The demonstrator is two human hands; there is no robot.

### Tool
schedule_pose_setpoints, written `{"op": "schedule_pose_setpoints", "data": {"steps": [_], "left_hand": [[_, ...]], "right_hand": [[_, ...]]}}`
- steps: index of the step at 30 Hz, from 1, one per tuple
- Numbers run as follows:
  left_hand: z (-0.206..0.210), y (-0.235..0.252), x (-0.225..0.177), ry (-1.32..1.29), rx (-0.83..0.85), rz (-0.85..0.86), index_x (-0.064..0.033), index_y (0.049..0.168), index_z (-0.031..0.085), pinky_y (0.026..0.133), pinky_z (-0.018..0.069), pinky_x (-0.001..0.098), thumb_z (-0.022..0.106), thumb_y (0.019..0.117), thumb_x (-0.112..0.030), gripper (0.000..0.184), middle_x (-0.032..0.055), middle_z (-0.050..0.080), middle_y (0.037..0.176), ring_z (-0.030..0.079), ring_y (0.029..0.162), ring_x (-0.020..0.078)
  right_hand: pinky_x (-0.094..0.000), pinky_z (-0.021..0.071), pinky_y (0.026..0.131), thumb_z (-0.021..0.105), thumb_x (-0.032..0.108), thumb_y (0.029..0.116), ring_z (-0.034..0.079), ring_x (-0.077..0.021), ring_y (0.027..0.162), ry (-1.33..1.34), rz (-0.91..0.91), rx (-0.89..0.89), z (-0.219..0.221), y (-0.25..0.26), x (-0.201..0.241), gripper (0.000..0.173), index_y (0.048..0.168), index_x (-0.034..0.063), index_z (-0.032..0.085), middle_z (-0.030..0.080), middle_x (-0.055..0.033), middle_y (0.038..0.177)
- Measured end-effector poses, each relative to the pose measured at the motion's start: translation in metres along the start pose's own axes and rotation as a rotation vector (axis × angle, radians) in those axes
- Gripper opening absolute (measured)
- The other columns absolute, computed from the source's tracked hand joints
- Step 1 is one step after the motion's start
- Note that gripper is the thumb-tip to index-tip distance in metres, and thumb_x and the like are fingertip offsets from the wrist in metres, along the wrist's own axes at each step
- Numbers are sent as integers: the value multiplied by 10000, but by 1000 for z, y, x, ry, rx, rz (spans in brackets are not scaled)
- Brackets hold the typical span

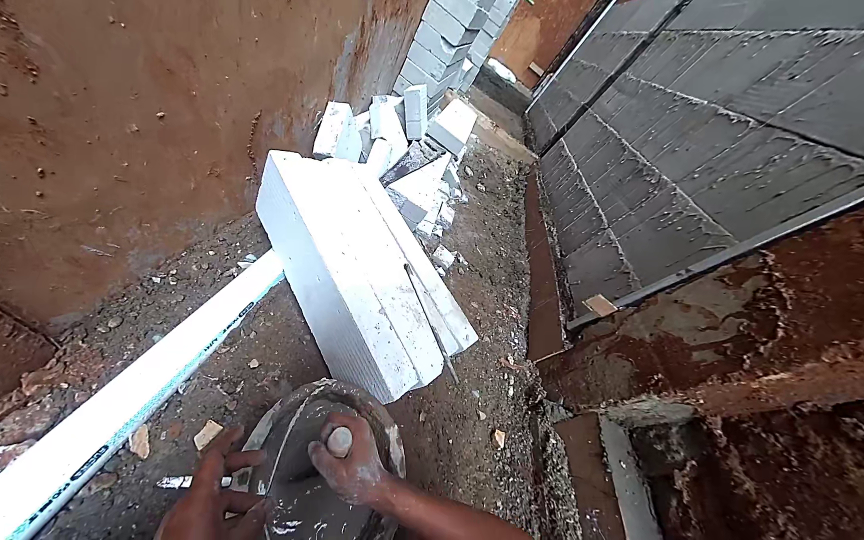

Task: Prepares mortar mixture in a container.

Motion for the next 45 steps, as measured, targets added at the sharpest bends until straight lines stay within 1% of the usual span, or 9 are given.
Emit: {"op": "schedule_pose_setpoints", "data": {"steps": [3, 6, 10, 18, 24, 32, 35, 38, 45], "left_hand": [[-3, -1, 2, 8, -14, 4, -23, 1567, 230, 755, 629, 391, 769, 856, 25, 894, 163, 604, 1368, 744, 824, 220], [-4, -2, 4, 24, -26, 3, -20, 1562, 241, 759, 631, 405, 769, 856, 23, 883, 154, 618, 1357, 746, 823, 228], [-1, 2, 0, 22, -28, 12, -28, 1563, 247, 741, 632, 393, 774, 843, 33, 894, 150, 614, 1370, 744, 802, 218], [-3, -3, 2, 17, -28, 14, -20, 1567, 236, 749, 629, 374, 772, 854, 23, 894, 162, 612, 1353, 741, 799, 202], [-3, -1, 3, 23, -32, 1, -38, 1566, 239, 734, 633, 378, 773, 852, 27, 894, 144, 605, 1377, 743, 792, 206], [-3, 0, 2, 21, -26, 9, -19, 1564, 234, 756, 635, 395, 769, 845, 46, 898, 163, 610, 1369, 751, 831, 229], [-3, 1, 0, 22, -28, 15, -15, 1564, 235, 762, 631, 396, 765, 845, 49, 896, 163, 612, 1365, 749, 840, 234], [-3, 0, 0, 17, -26, 12, -26, 1565, 233, 756, 634, 392, 772, 849, 38, 898, 157, 609, 1368, 748, 823, 223], [-6, -4, 2, 15, -20, 5, -18, 1568, 228, 751, 630, 379, 757, 856, 41, 889, 164, 597, 1372, 743, 812, 209]], "right_hand": [[-259, 491, 584, 686, 119, 826, 568, -52, 606, -110, 98, 35, -6, 9, 12, 106, 815, 24, 640, 593, -4, 679], [-255, 500, 474, 665, 101, 846, 564, -65, 497, 64, -142, -177, -37, 19, 65, 135, 753, 81, 569, 575, 21, 608], [-215, 540, 584, 677, 121, 876, 625, -44, 619, 103, -440, -224, -29, 18, 63, 172, 761, 39, 578, 627, -13, 677], [-240, 471, 523, 656, 112, 831, 538, -45, 533, 134, 77, 98, 39, 10, -10, 122, 764, 45, 579, 550, 16, 622], [-283, 487, 454, 607, 55, 859, 543, -100, 442, 423, 207, -15, 7, 11, 6, 107, 784, 94, 543, 544, 20, 537], [-247, 514, 524, 662, 154, 898, 586, -64, 549, 191, -377, -85, -24, 4, 89, 184, 771, 81, 551, 581, 2, 633], [-226, 529, 561, 662, 134, 888, 614, -77, 584, -7, -590, -103, -21, 10, 84, 209, 758, 9, 558, 603, -63, 633], [-206, 500, 551, 668, 101, 846, 590, -64, 577, -118, -463, -122, -12, 15, 34, 178, 737, -4, 574, 600, -63, 638], [-256, 483, 523, 654, 112, 812, 540, -52, 524, 11, 257, -273, -20, 1, -35, 78, 791, 68, 593, 549, 27, 620]]}}
Point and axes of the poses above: each hand's wrist, its own y-axis towards the middle knuckle, its own z-axis out of the palm, x = y × z, the point moved 9 cm from there along y, towards the middle knuckle
